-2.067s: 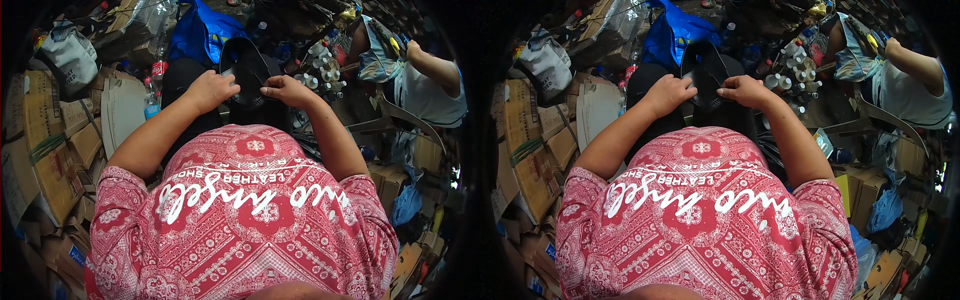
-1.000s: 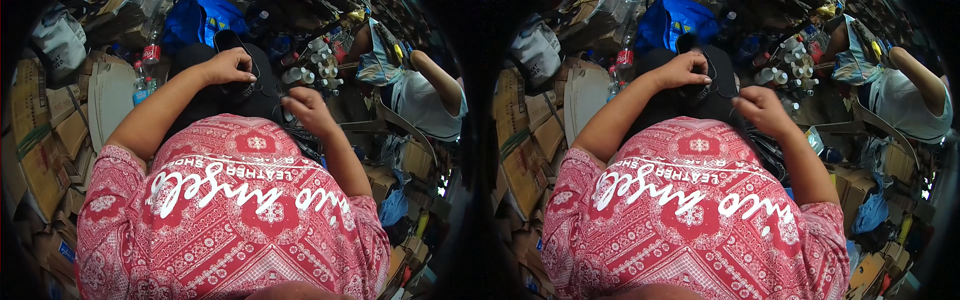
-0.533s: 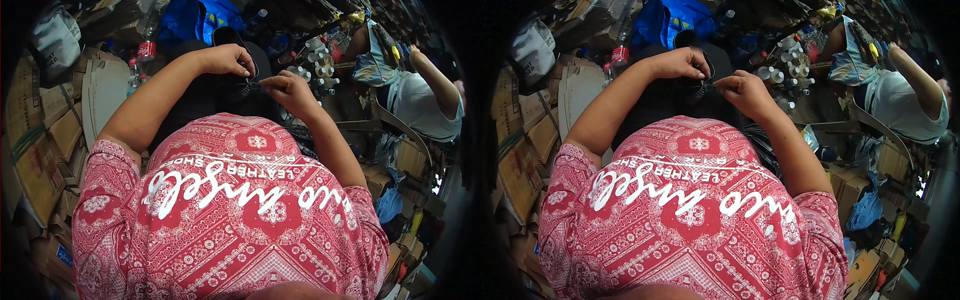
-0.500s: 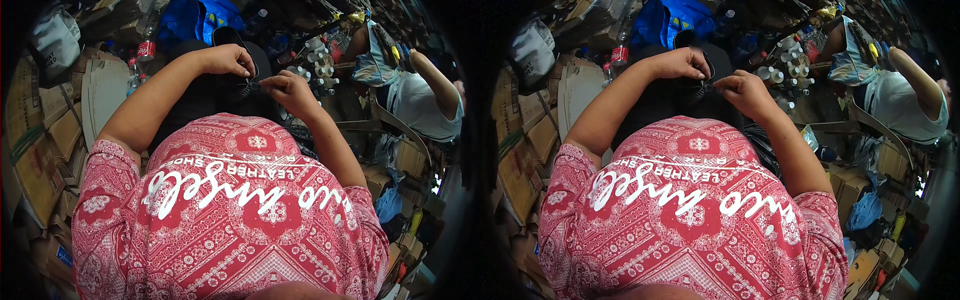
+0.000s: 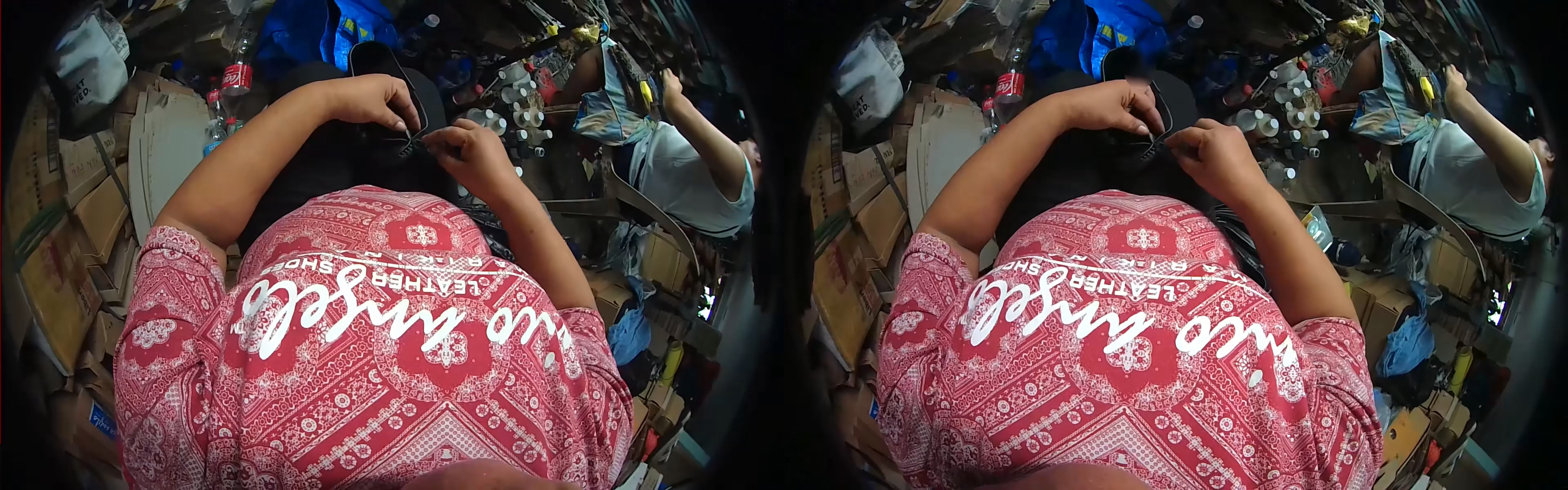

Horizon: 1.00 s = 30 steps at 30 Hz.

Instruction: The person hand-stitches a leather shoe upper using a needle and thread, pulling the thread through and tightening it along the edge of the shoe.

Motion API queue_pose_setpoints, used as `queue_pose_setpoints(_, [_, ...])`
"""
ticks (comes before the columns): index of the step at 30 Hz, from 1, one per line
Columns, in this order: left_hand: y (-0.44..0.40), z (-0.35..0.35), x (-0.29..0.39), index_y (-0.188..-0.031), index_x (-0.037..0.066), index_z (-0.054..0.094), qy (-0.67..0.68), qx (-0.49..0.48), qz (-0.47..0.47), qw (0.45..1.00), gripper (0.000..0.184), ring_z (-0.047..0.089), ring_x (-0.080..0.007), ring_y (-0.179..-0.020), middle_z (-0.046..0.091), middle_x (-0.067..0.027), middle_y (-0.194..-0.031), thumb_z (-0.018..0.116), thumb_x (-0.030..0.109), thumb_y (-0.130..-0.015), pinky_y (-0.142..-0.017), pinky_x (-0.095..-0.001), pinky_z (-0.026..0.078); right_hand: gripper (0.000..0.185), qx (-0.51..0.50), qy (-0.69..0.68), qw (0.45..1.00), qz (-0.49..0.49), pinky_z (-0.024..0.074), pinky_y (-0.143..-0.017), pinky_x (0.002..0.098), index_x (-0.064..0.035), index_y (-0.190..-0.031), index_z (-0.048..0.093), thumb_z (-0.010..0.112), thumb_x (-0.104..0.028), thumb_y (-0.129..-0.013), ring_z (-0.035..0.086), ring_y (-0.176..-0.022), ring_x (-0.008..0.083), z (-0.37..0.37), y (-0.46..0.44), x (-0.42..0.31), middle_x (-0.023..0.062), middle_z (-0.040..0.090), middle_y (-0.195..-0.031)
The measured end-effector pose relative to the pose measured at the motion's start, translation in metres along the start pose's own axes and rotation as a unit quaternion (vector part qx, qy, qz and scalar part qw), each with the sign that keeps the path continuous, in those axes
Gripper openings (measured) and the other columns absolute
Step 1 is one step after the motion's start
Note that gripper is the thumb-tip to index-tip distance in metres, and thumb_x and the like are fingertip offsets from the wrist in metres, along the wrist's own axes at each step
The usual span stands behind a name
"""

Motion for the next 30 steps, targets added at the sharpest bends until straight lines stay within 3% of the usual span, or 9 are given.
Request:
queue_pose_setpoints(2, [0.002, 0.002, 0.002, -0.099, 0.009, 0.072, -0.018, 0.012, -0.008, 1.0, 0.023, 0.052, -0.0185, -0.093, 0.054, -0.004, -0.09, 0.07, 0.008, -0.076, -0.086, -0.03, 0.042, 0.017, -0.004, 0.097, 0.994, -0.046, 0.0508, -0.068, 0.0361, -0.0103, -0.091, 0.072, 0.065, -0.011, -0.076, 0.063, -0.076, 0.0285, -0.003, -0.001, -0.005, 0.01, 0.063, -0.08])
queue_pose_setpoints(9, [0.001, 0.003, 0.004, -0.099, 0.011, 0.072, -0.041, 0.036, -0.03, 0.998, 0.026, 0.052, -0.0192, -0.091, 0.052, -0.0038, -0.09, 0.072, 0.008, -0.074, -0.084, -0.0303, 0.042, 0.016, -0.04, 0.091, 0.994, -0.034, 0.0496, -0.073, 0.0341, -0.0114, -0.088, 0.073, 0.066, -0.012, -0.074, 0.062, -0.075, 0.0287, -0.006, -0.014, -0.003, 0.0107, 0.062, -0.079])
queue_pose_setpoints(12, [-0.001, 0.002, 0.002, -0.099, 0.011, 0.072, -0.013, 0.019, -0.038, 0.999, 0.026, 0.052, -0.0192, -0.09, 0.051, -0.0037, -0.09, 0.073, 0.007, -0.073, -0.083, -0.0304, 0.043, 0.016, -0.059, -0.006, 0.998, -0.027, 0.0496, -0.074, 0.032, -0.0113, -0.091, 0.073, 0.067, -0.009, -0.077, 0.063, -0.077, 0.0234, -0.001, -0.016, 0.013, 0.0092, 0.062, -0.082])
queue_pose_setpoints(14, [-0.001, 0.002, 0.002, -0.098, 0.011, 0.072, -0.031, 0.031, -0.027, 0.999, 0.026, 0.053, -0.019, -0.09, 0.052, -0.0037, -0.09, 0.073, 0.007, -0.073, -0.082, -0.0303, 0.044, 0.018, -0.107, -0.141, 0.981, 0.078, 0.0493, -0.075, 0.0289, -0.0114, -0.097, 0.073, 0.066, -0.005, -0.081, 0.061, -0.082, 0.0158, 0.001, -0.014, 0.028, 0.005, 0.061, -0.086])
queue_pose_setpoints(17, [-0.001, 0.004, 0.004, -0.097, 0.01, 0.073, -0.055, 0.041, -0.016, 0.997, 0.025, 0.053, -0.019, -0.089, 0.052, -0.0036, -0.089, 0.073, 0.006, -0.072, -0.081, -0.0299, 0.044, 0.022, -0.13, -0.22, 0.965, 0.065, 0.0479, -0.077, 0.0261, -0.0126, -0.102, 0.072, 0.066, -0.004, -0.083, 0.058, -0.085, 0.0115, 0.009, -0.015, 0.052, 0.0011, 0.06, -0.09])
queue_pose_setpoints(23, [-0.005, 0.006, 0.0, -0.094, 0.009, 0.072, -0.072, 0.057, -0.036, 0.995, 0.024, 0.056, -0.0203, -0.092, 0.055, -0.0053, -0.092, 0.073, 0.006, -0.071, -0.082, -0.0321, 0.046, 0.012, -0.07, -0.308, 0.944, 0.099, 0.0483, -0.074, 0.0258, -0.0066, -0.091, 0.07, 0.071, -0.005, -0.079, 0.058, -0.078, 0.0125, 0.024, -0.017, 0.037, 0.001, 0.06, -0.085])
queue_pose_setpoints(25, [-0.004, 0.003, 0.003, -0.094, 0.009, 0.072, -0.084, 0.058, -0.05, 0.993, 0.024, 0.057, -0.0212, -0.094, 0.056, -0.0063, -0.094, 0.073, 0.007, -0.07, -0.084, -0.033, 0.046, 0.01, -0.038, -0.221, 0.974, 0.042, 0.0482, -0.072, 0.0265, -0.0059, -0.089, 0.069, 0.071, -0.005, -0.078, 0.058, -0.077, 0.0131, 0.022, -0.019, 0.023, 0.0019, 0.059, -0.082])
queue_pose_setpoints(27, [0.006, -0.007, 0.009, -0.098, 0.007, 0.068, -0.16, 0.11, 0.015, 0.981, 0.027, 0.056, -0.0238, -0.1, 0.059, -0.0088, -0.098, 0.069, 0.007, -0.071, -0.089, -0.0342, 0.045, 0.011, -0.012, -0.129, 0.991, -0.015, 0.0473, -0.068, 0.0284, -0.0069, -0.09, 0.069, 0.07, -0.005, -0.079, 0.059, -0.075, 0.0153, 0.019, -0.017, 0.018, 0.0047, 0.056, -0.079])
queue_pose_setpoints(30, [0.047, -0.074, -0.005, -0.109, 0.004, 0.059, -0.197, 0.267, -0.032, 0.943, 0.038, 0.055, -0.0234, -0.104, 0.058, -0.0106, -0.108, 0.053, 0.004, -0.072, -0.092, -0.0333, 0.043, 0.014, -0.012, -0.142, 0.989, -0.024, 0.0472, -0.068, 0.0285, -0.009, -0.093, 0.07, 0.069, -0.006, -0.08, 0.058, -0.075, 0.016, 0.014, -0.009, 0.02, 0.0045, 0.054, -0.081])
Point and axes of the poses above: each hand's wrist, its own y-axis away from the middle knuckle, its own z-axis out of the palm, x = y × z, the point moved 2 cm from there along -y, towards the middle knuckle
